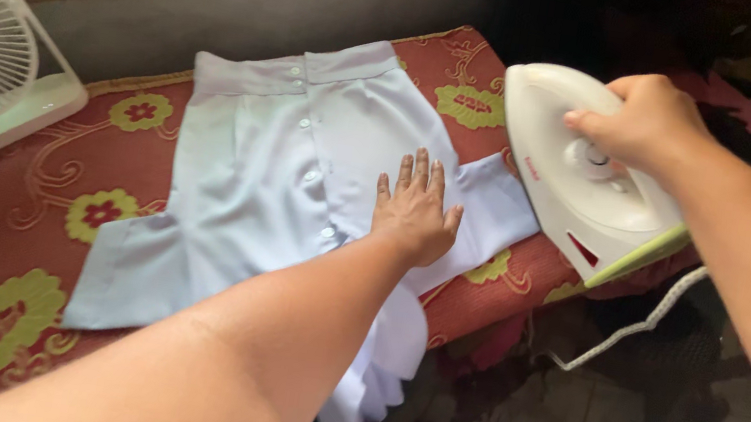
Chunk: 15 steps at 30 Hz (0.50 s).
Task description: The person irons a white short-sleeved shirt on a table. They smooth the fabric, use an iron to press the front, sleeves, and back, and repeatedly reposition the shirt to cover different areas.
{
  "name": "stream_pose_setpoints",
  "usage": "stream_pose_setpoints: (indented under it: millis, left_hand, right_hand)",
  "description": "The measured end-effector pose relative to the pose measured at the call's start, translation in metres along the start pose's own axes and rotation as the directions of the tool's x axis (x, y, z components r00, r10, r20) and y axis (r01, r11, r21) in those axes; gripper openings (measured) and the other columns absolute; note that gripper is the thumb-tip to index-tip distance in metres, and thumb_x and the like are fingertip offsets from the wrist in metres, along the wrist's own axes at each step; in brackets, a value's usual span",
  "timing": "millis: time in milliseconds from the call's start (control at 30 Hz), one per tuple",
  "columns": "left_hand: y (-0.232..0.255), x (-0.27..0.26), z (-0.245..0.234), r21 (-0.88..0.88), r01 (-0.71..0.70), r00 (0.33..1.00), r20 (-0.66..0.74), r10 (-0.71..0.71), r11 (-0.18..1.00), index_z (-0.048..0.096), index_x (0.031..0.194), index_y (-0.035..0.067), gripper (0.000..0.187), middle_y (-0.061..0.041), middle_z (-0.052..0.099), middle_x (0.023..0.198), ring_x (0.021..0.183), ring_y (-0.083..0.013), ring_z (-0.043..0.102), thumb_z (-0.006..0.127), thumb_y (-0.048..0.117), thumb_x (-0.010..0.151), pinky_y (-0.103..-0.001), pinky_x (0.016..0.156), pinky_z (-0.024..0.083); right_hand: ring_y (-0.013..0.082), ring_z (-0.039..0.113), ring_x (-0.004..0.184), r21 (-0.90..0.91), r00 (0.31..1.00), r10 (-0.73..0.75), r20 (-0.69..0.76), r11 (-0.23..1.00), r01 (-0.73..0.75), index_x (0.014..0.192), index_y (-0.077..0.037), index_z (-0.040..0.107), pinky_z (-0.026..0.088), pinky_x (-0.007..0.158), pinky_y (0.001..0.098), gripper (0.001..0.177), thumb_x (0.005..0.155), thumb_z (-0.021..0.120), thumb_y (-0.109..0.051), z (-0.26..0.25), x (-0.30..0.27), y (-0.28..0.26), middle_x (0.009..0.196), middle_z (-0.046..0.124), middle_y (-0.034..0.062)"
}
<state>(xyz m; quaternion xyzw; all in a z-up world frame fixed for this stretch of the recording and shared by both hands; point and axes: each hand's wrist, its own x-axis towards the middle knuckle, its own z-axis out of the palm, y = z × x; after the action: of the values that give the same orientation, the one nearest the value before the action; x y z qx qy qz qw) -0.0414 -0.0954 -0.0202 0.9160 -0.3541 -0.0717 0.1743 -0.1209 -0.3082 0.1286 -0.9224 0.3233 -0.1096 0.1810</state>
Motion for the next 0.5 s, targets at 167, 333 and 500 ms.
stream_pose_setpoints:
  millis: [167,333,500]
  left_hand:
    - [0.008,0.021,0.016,-0.002,0.088,0.996,0.026,-0.088,0.996,0.008,0.161,0.007,0.083,-0.011,-0.004,0.171,0.157,-0.0285,-0.008,0.038,0.054,0.099,-0.057,0.123,-0.002]
    - [0.004,0.018,0.023,0.051,0.098,0.991,0.081,-0.102,0.994,0.007,0.162,0.009,0.084,-0.008,-0.004,0.172,0.158,-0.0263,-0.008,0.035,0.055,0.098,-0.058,0.123,-0.005]
    - [0.002,0.016,0.024,0.062,0.097,0.994,0.05,-0.101,0.993,0.009,0.162,0.009,0.083,-0.01,-0.003,0.172,0.158,-0.027,-0.006,0.036,0.054,0.098,-0.059,0.123,-0.004]
  right_hand:
    - [0.0274,0.075,0.078,-0.023,0.991,-0.087,-0.099,0.996,0.085,0.103,-0.005,0.078,0.058,0.08,0.0407,0.045,0.087,0.081,-0.047,0.012,0.031,0.001,0.086,0.078,0.0177]
    - [0.0344,0.073,0.085,0.022,0.91,-0.268,-0.315,0.957,0.289,0.105,-0.003,0.075,0.056,0.076,0.0456,0.048,0.092,0.082,-0.049,0.032,0.083,0.007,0.094,0.075,0.0198]
    - [0.0213,0.068,0.092,0.461,0.858,-0.276,-0.433,0.75,0.474,0.119,-0.002,0.056,0.056,0.082,0.0385,0.044,0.109,0.076,-0.04,0.081,0.129,0.008,0.105,0.071,0.0108]
